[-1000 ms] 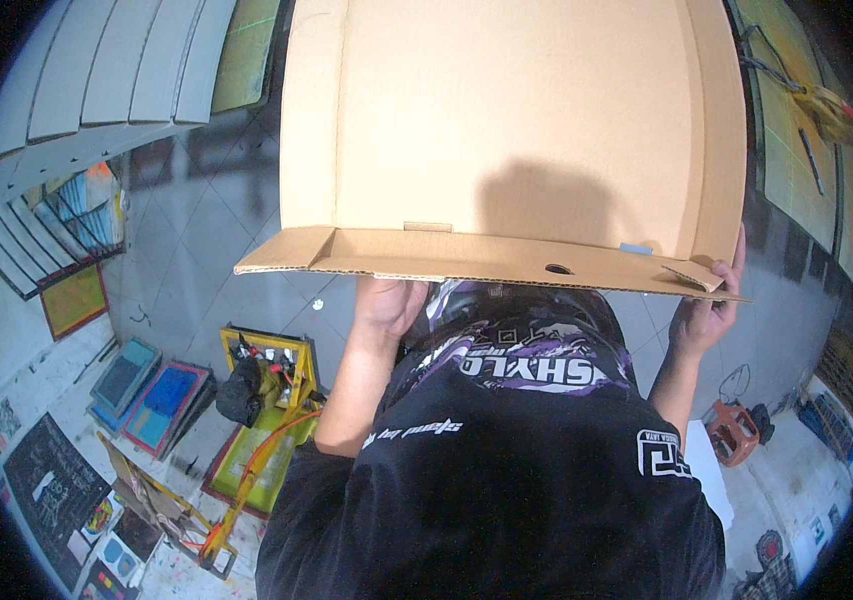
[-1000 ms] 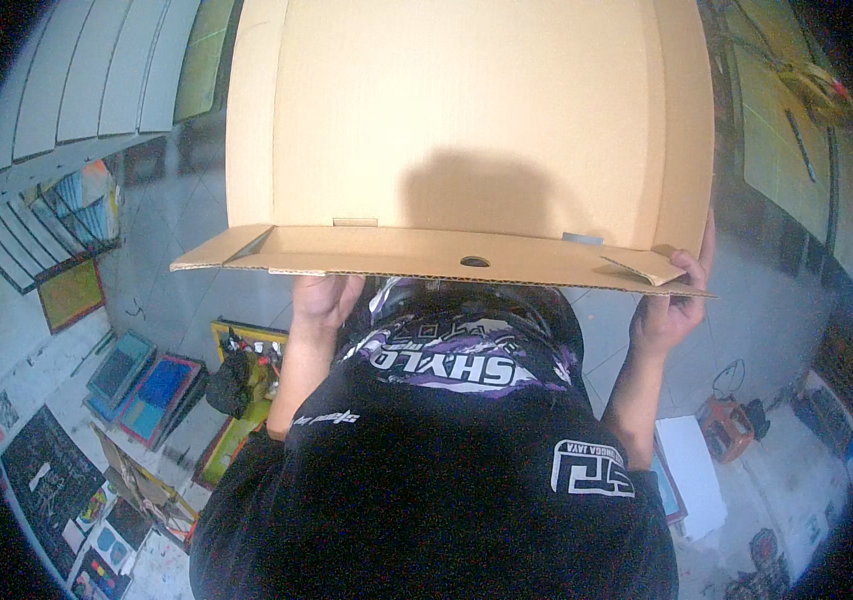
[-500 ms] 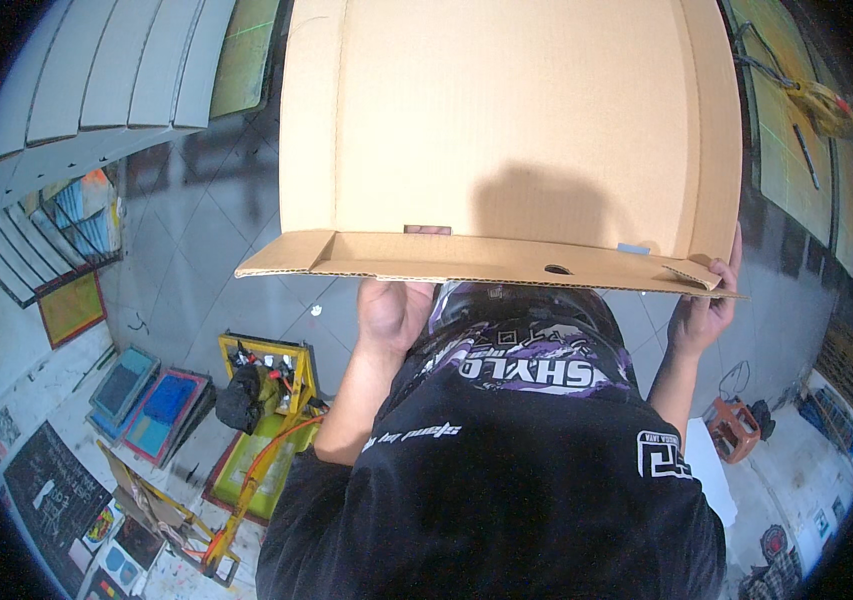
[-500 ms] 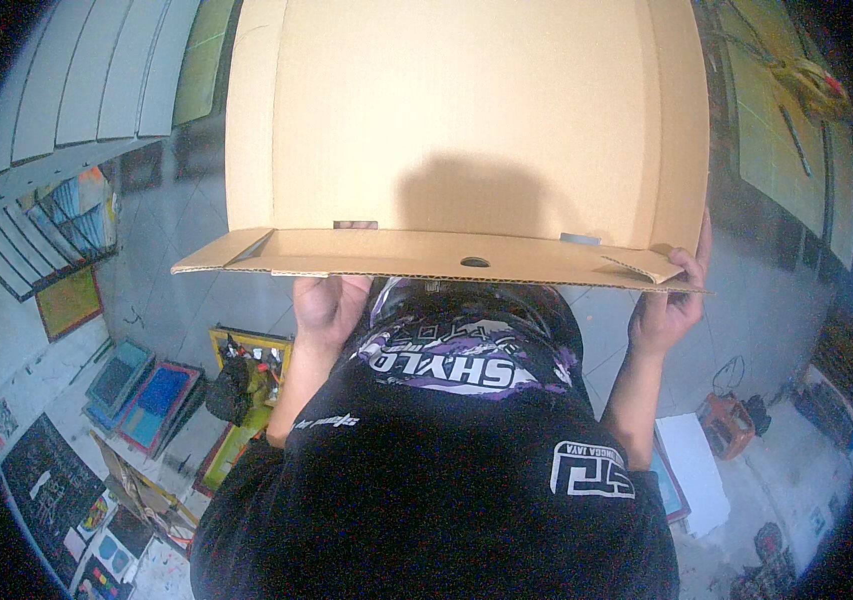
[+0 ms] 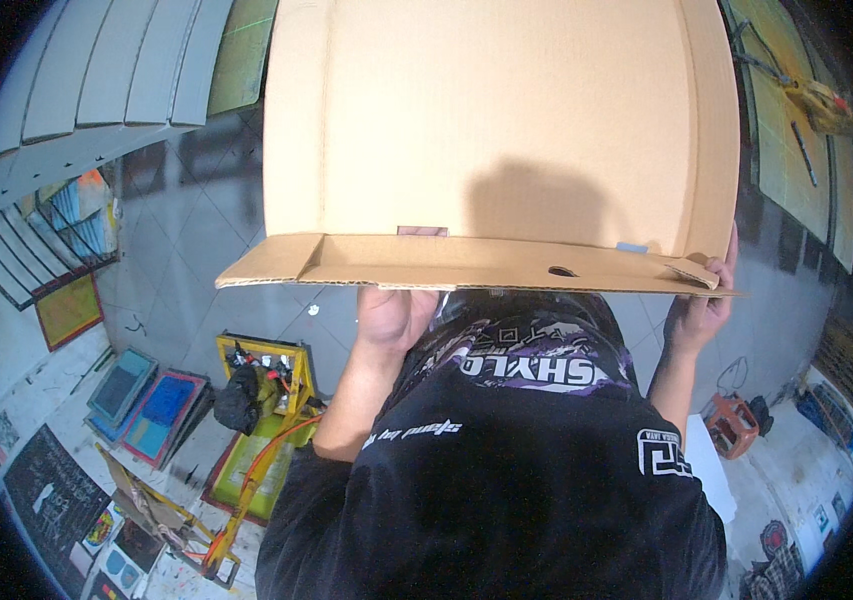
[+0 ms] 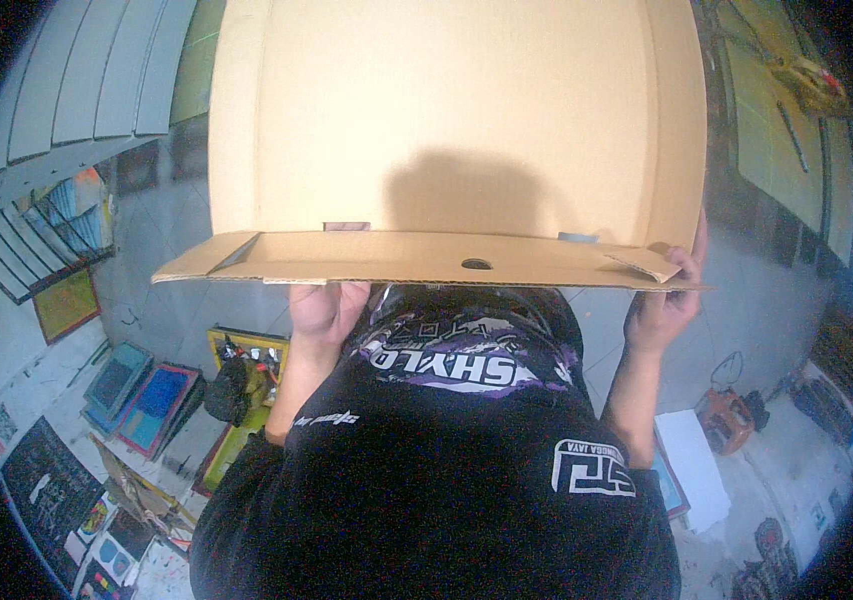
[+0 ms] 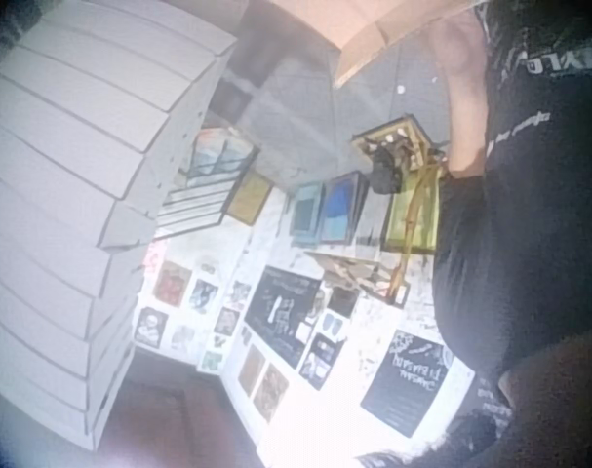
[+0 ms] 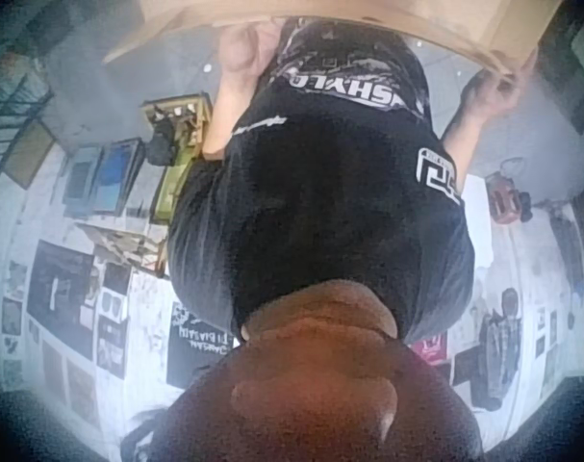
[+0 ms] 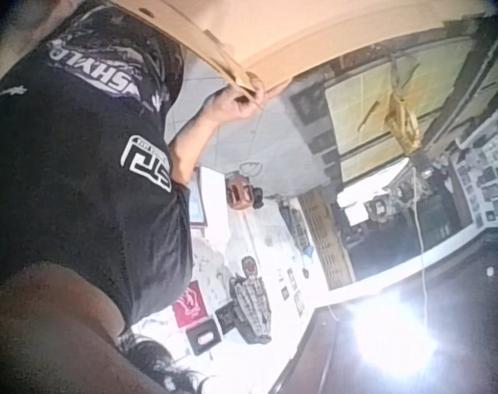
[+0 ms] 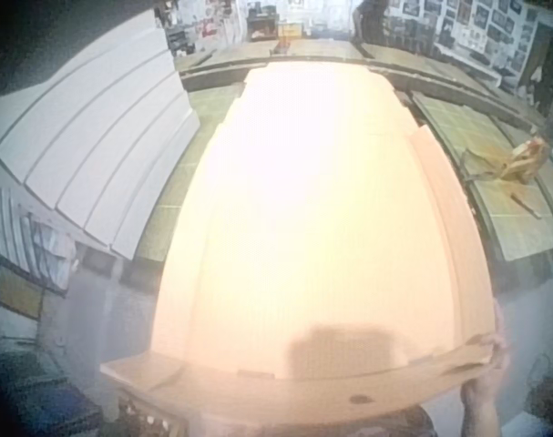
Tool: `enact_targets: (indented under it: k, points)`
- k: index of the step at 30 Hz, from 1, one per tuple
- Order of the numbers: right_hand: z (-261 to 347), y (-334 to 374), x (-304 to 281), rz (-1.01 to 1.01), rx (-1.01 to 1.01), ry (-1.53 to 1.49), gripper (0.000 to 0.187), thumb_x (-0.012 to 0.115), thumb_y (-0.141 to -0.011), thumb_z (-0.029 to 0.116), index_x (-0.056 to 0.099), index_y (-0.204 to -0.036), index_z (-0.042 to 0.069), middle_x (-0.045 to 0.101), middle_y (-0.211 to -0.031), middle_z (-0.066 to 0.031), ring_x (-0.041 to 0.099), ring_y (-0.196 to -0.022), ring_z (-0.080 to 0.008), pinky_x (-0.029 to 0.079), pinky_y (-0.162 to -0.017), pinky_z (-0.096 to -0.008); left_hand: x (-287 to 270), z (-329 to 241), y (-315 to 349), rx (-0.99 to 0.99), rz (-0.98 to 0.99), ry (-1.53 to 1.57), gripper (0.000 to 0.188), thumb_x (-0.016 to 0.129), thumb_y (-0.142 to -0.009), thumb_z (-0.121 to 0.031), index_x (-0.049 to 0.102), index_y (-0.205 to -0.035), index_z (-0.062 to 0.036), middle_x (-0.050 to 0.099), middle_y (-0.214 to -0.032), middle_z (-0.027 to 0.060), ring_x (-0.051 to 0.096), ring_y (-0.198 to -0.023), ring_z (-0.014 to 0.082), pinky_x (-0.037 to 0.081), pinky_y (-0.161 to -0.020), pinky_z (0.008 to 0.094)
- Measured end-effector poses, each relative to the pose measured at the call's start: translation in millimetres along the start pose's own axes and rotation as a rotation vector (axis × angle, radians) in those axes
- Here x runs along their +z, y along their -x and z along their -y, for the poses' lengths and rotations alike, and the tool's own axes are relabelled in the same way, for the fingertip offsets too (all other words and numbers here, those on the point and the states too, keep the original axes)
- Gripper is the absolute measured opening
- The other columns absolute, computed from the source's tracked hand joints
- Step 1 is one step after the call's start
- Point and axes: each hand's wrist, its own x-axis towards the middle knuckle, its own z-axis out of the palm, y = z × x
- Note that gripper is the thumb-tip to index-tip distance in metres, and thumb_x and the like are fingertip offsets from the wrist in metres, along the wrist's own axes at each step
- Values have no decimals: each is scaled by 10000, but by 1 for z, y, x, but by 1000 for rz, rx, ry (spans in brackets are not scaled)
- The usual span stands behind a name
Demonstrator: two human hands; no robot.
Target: The person assembles flat cardboard boxes by folding the side flaps and inserting the bottom tabs to form a box. They repeat this process for several boxes and stack the completed ones on a nearby table.
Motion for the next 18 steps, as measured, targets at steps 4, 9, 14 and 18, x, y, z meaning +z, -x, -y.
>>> enact_targets:
  k: [4,9,14,18]
  points:
    - [3,1,2,-21,-21,20,219,605,-854,281,553,-964,98,297,-1415,-249,287,-1318,-380,259,-1050,-473,-50,-10,10,168,-58,-228,433,441,-892,-228,433,-1231,42,479,-1267,163,475,-1159,287,327,-1031,424]
    - [-5,2,1,-3,-10,-61,239,603,-854,276,551,-993,88,284,-1422,-248,289,-1316,-382,262,-1049,-482,-20,-78,12,559,-188,-67,559,354,-920,-337,374,-1280,90,454,-1287,237,365,-1266,342,224,-1083,452]
    - [-9,1,1,15,-24,2,360,605,-852,277,548,-1153,89,257,-1436,-244,274,-1322,-379,250,-1057,-487,-13,-71,-1,666,-107,-881,585,272,-955,-391,430,-1267,78,375,-1362,241,297,-1315,323,195,-1091,452]
    - [-7,3,1,79,2,-81,505,582,-866,252,427,-1319,90,237,-1444,-242,248,-1337,-364,235,-1067,-475,-27,-82,0,609,1,-1234,419,465,-936,-239,502,-1217,70,452,-1311,230,384,-1263,305,281,-1047,421]
